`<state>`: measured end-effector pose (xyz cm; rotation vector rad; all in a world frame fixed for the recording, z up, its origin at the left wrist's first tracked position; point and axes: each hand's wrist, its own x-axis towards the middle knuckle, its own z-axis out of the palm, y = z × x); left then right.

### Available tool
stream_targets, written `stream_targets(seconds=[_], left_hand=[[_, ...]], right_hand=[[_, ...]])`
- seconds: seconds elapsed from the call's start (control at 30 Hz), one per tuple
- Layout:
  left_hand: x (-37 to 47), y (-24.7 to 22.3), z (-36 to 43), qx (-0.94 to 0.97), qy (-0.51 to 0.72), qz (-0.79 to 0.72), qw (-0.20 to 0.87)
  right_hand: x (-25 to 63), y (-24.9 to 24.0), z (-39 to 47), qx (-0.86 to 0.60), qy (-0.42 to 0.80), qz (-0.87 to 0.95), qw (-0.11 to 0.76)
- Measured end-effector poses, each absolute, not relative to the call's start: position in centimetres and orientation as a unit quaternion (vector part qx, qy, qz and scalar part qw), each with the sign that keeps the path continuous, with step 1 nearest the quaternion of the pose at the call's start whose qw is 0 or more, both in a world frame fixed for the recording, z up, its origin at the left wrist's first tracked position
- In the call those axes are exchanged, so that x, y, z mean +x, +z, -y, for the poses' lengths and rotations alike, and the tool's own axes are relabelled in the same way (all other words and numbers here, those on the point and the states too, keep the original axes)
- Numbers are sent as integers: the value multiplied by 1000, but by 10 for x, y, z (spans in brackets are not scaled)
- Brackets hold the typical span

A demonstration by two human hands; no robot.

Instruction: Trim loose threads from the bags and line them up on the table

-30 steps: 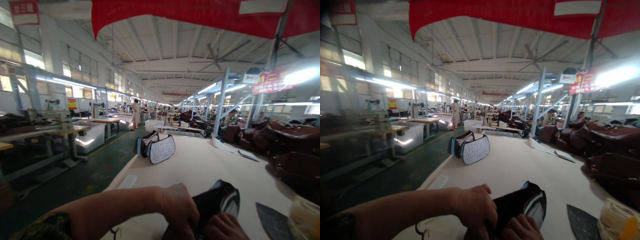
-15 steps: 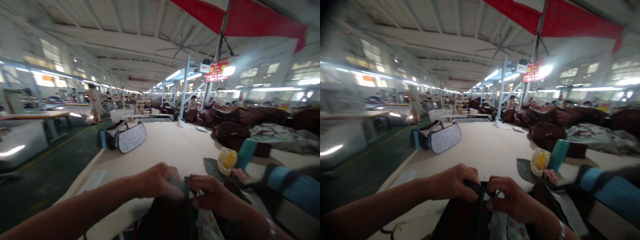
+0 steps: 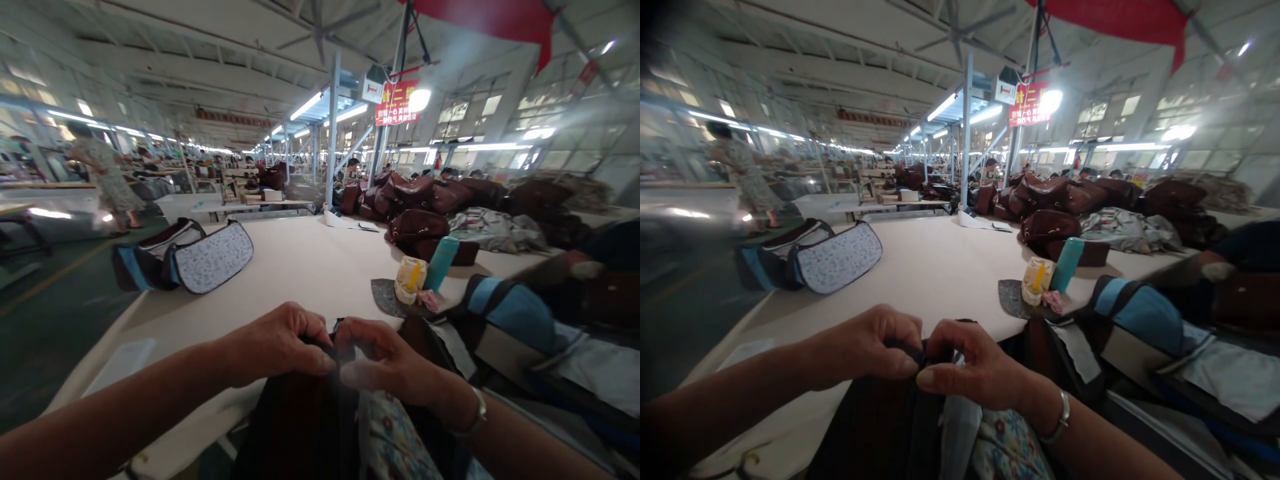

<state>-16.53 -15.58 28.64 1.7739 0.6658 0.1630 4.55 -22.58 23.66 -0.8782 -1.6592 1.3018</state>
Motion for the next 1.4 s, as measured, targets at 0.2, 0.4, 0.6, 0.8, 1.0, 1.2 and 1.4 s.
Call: stream_targets(seconds=[0.2, 0.4, 0.6, 0.8, 1.0, 1.2, 1.4], left_hand=[[-157, 284, 151, 761, 67, -305, 568], [-156, 278, 147, 758, 63, -330, 560], [-155, 284, 150, 748, 45, -314, 583], [-151, 290, 154, 774, 33, -330, 540], [-153, 284, 149, 768, 20, -315, 558], [-153, 285, 147, 781, 12, -300, 548], [-149, 293, 151, 809, 5, -321, 491]], right_hand=[[49, 228, 215, -331, 546, 650, 413], [48, 224, 215, -336, 529, 649, 431], [44, 224, 219, -348, 555, 613, 442], [41, 223, 220, -353, 606, 555, 447], [44, 220, 218, -354, 640, 522, 438], [43, 219, 222, -364, 572, 584, 447], [44, 232, 223, -433, 472, 646, 415]])
